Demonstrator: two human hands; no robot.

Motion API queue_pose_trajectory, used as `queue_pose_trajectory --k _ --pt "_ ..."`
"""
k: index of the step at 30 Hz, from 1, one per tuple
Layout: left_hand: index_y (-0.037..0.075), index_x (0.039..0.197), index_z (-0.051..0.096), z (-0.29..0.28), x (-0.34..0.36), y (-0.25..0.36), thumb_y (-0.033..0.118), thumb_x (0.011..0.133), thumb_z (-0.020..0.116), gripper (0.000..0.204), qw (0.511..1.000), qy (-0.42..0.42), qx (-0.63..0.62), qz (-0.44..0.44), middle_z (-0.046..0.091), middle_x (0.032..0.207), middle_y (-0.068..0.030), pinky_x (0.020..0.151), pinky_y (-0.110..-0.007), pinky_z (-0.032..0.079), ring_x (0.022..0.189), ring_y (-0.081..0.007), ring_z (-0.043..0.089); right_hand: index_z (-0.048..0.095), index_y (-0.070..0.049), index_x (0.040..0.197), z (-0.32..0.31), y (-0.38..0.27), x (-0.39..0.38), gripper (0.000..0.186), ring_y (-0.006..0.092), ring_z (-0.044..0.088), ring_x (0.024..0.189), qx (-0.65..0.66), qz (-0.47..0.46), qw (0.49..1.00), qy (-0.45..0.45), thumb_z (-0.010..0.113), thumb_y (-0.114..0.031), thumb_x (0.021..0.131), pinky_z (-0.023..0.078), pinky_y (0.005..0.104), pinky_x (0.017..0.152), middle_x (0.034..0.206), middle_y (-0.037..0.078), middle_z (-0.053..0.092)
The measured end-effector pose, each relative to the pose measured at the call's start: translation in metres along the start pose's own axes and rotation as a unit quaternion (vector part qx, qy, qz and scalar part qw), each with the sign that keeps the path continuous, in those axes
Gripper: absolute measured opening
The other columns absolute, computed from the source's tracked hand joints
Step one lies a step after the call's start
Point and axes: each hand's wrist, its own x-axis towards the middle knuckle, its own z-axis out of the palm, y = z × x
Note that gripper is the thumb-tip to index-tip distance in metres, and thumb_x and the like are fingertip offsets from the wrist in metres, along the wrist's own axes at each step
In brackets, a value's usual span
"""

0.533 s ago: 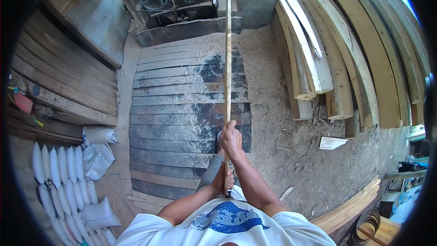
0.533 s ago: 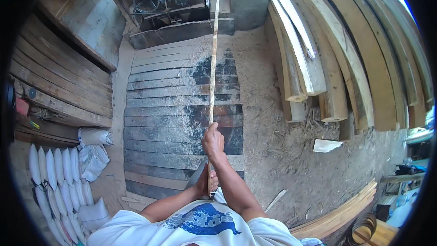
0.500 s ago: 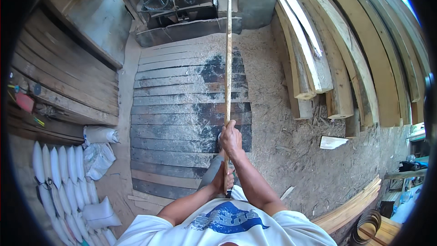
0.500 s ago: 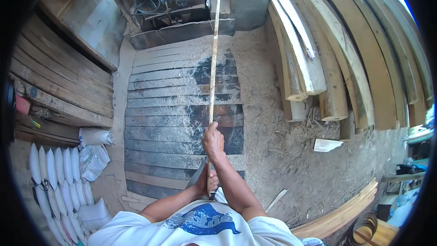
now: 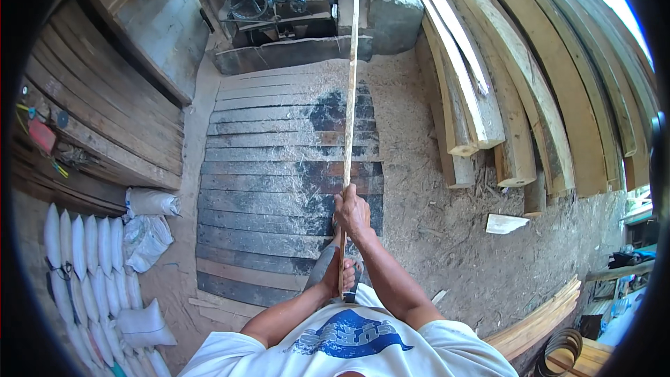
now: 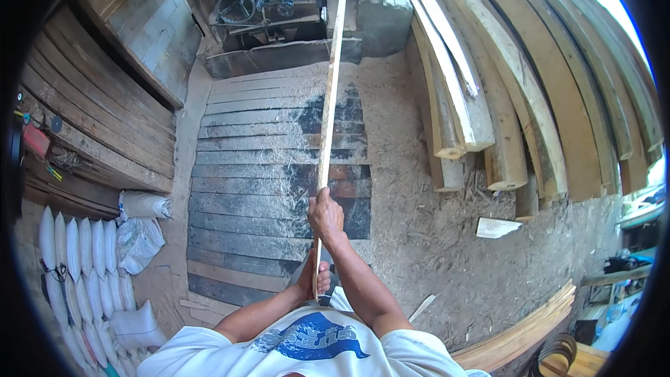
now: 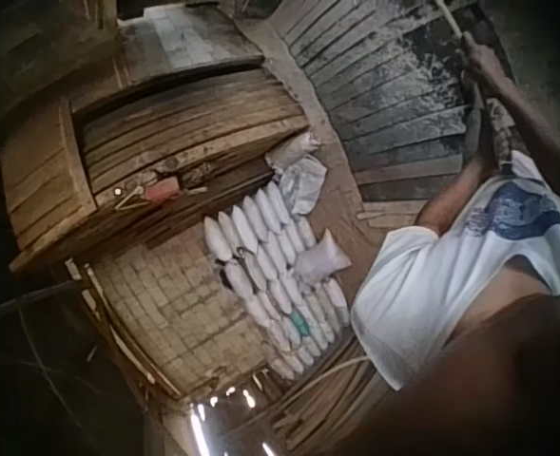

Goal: The person places long wooden planks onto a large industrial table saw, aligns them against a guide, and pushes them through the blade to trim the edges.

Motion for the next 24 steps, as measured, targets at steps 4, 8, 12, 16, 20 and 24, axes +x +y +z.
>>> queue_pose_trajectory --k 4,8,12,16,20,24 --pt "0.017 0.067 0.051 -0.002 0.012 0.016 0.077 0.085 0.037 0.064 1.000 0.020 0.008 0.011 0.036 0.044 0.0030 0.032 -0.027 0.029 0.032 -0.0115 0.034 0.044 -0.006 0.113 0.003 0.007 0.009 0.039 0.0489 0.062 0.084 0.049 -0.012 0.999 -0.001 0.061 -0.030 0.087 0.049 0.0544 0.073 0.087 0.028 0.065" --pt "0.018 0.066 0.052 0.018 0.044 0.050 0.076 0.086 0.038 0.062 0.998 0.029 0.037 0.031 0.034 0.044 0.0043 0.030 -0.028 0.030 0.031 -0.0117 0.034 0.035 -0.014 0.139 0.016 0.026 0.038 0.069 0.0448 0.065 0.090 0.140 0.019 0.990 -0.011 0.067 -0.032 0.082 0.051 0.0483 0.078 0.098 0.027 0.066" --pt "0.015 0.072 0.059 0.013 0.103 0.090 0.064 0.090 0.048 0.054 0.984 0.128 0.075 0.096 0.059 0.060 -0.0038 0.041 -0.033 0.046 0.044 -0.0210 0.056 0.039 -0.009 0.141 0.022 0.044 0.095 0.069 0.0341 0.067 0.090 0.275 0.032 0.961 0.019 0.067 -0.037 0.084 0.052 0.0398 0.079 0.104 0.023 0.067" --pt "-0.002 0.092 0.063 0.043 0.141 0.138 0.040 0.090 0.058 0.042 0.690 0.287 0.573 0.336 0.068 0.086 -0.0245 0.066 -0.049 0.051 0.074 -0.0418 0.067 0.064 0.004 0.111 0.018 0.078 0.146 0.066 0.0229 0.065 0.082 0.231 0.274 0.933 -0.027 0.052 -0.058 0.091 0.051 0.0367 0.074 0.094 0.015 0.069" --pt "-0.005 0.085 0.060 0.099 0.148 0.162 0.037 0.089 0.059 0.043 0.520 0.273 0.755 0.292 0.063 0.078 -0.0319 0.067 -0.053 0.050 0.078 -0.0484 0.063 0.062 0.003 0.114 0.025 0.116 0.179 0.070 0.0214 0.063 0.088 0.344 0.361 0.866 0.023 0.049 -0.062 0.092 0.050 0.0356 0.079 0.104 0.014 0.067" --pt "-0.001 0.087 0.059 0.117 0.156 0.193 0.045 0.086 0.060 0.047 0.518 0.228 0.779 0.271 0.063 0.071 -0.0266 0.065 -0.054 0.049 0.070 -0.0460 0.063 0.056 -0.005 0.125 0.036 0.122 0.208 0.062 0.0227 0.062 0.093 0.610 0.260 0.742 -0.098 0.041 -0.057 0.097 0.049 0.0364 0.085 0.108 0.011 0.065"
